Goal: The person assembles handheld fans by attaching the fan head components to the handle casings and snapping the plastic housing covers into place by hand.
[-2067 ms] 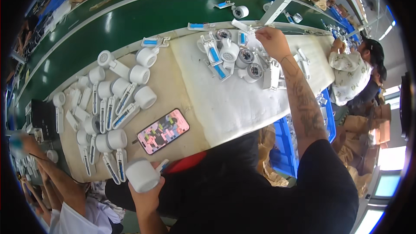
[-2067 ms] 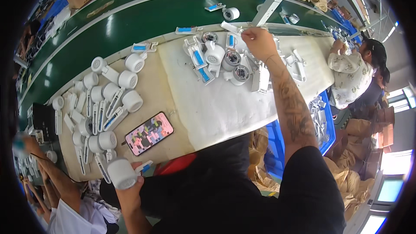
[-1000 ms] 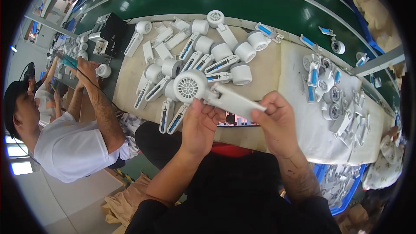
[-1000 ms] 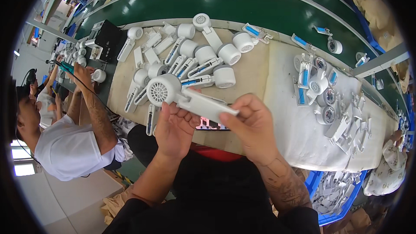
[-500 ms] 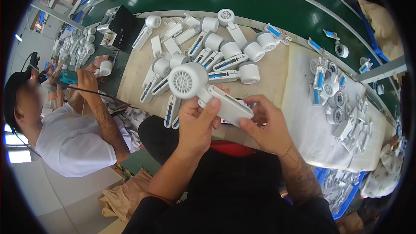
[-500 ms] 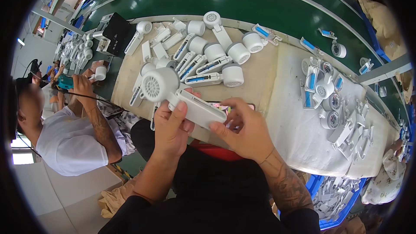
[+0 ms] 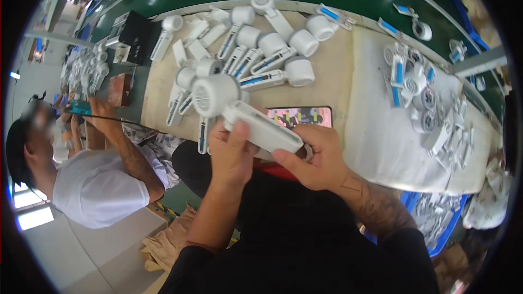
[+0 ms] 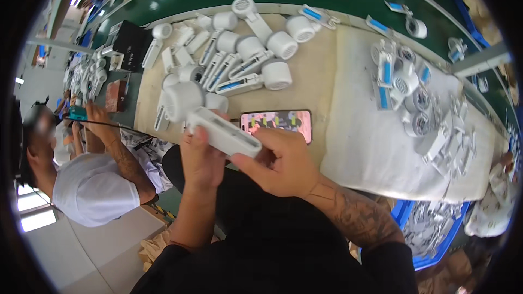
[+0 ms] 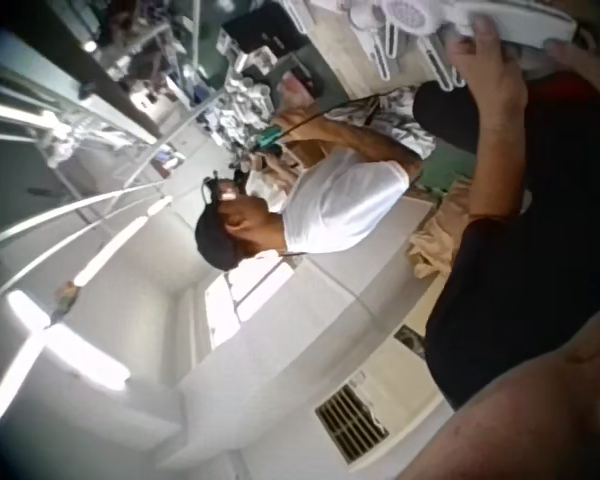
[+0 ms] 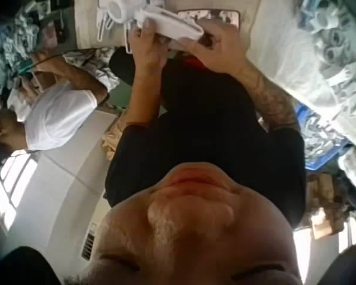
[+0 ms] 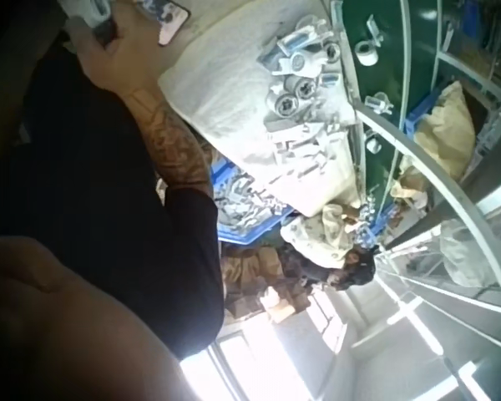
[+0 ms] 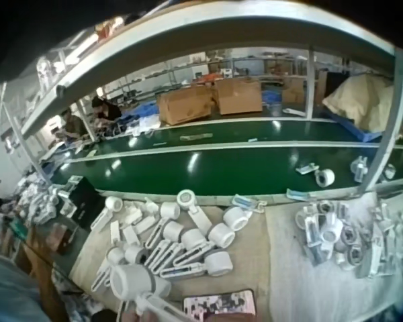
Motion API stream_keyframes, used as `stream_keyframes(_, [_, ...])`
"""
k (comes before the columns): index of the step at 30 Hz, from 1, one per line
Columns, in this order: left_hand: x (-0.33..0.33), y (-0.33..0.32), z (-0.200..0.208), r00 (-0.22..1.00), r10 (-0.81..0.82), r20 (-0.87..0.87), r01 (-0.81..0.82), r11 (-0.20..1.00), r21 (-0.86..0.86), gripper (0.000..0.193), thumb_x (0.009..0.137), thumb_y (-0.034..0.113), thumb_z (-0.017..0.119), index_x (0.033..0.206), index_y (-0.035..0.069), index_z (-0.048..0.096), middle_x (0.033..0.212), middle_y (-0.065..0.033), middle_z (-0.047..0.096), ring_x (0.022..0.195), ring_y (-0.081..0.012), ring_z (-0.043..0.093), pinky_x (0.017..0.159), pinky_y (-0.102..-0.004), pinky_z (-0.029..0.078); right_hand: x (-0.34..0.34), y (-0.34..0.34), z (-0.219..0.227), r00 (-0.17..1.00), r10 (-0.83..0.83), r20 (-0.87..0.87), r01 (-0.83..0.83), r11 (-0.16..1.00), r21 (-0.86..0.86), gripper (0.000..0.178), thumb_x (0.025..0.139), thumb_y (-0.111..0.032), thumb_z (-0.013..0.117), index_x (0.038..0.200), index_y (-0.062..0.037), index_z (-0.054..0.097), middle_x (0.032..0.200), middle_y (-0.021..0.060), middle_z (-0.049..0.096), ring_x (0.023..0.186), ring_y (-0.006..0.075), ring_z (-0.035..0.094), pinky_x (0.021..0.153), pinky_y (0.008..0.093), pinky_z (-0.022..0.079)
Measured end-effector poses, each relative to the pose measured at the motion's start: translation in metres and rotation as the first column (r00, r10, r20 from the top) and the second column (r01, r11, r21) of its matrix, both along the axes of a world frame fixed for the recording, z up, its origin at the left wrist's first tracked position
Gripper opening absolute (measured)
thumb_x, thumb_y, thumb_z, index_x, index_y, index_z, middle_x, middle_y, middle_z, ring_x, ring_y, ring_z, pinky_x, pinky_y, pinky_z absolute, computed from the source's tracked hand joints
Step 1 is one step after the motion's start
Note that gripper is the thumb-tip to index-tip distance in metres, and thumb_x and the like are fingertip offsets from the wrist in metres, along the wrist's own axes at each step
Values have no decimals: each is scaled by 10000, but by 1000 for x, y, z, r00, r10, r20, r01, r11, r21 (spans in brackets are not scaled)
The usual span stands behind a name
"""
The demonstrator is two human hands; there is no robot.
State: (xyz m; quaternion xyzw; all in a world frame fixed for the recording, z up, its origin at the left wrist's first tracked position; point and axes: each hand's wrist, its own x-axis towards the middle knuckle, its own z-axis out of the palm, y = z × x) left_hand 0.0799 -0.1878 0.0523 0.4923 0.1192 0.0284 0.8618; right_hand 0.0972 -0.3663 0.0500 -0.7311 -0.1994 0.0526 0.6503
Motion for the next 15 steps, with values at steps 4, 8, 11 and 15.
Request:
stream_keyframes(4, [11,10,3,985,-128,115,140,985,-100,509,928,367,695,1250,2,545,1105,-143,670,593,-62,486,524,-194,390,16,3,15,971,-28,236,33,999,-17,312,796,-282,798,744,-43,605,609,67,555,483,203,559,458,305,428])
stream_keyframes(8, [13,14,-8,983,-144,117,171,947,-273,522,953,379,655,1314,29,515,1221,-120,626,583,-42,444,572,-195,398,17,7,20,990,13,144,-6,999,-44,309,811,-296,780,748,-51,604,604,71,544,495,219,558,460,320,424])
stream_keyframes(11, [13,21,-21,970,-160,181,215,911,-351,511,959,353,652,1342,48,504,1292,-100,589,595,-42,431,589,-198,398,20,13,10,951,-56,303,71,997,-39,303,831,-304,763,763,-54,606,605,81,540,501,251,552,464,343,421])
stream_keyframes(15, [13,22,-21,927,-239,289,315,914,-255,544,996,409,571,1386,48,459,1307,-90,580,758,-114,593,883,-313,498,20,11,9,908,-66,413,74,997,-2,278,844,-276,748,768,-54,598,602,97,516,515,289,542,478,374,420])
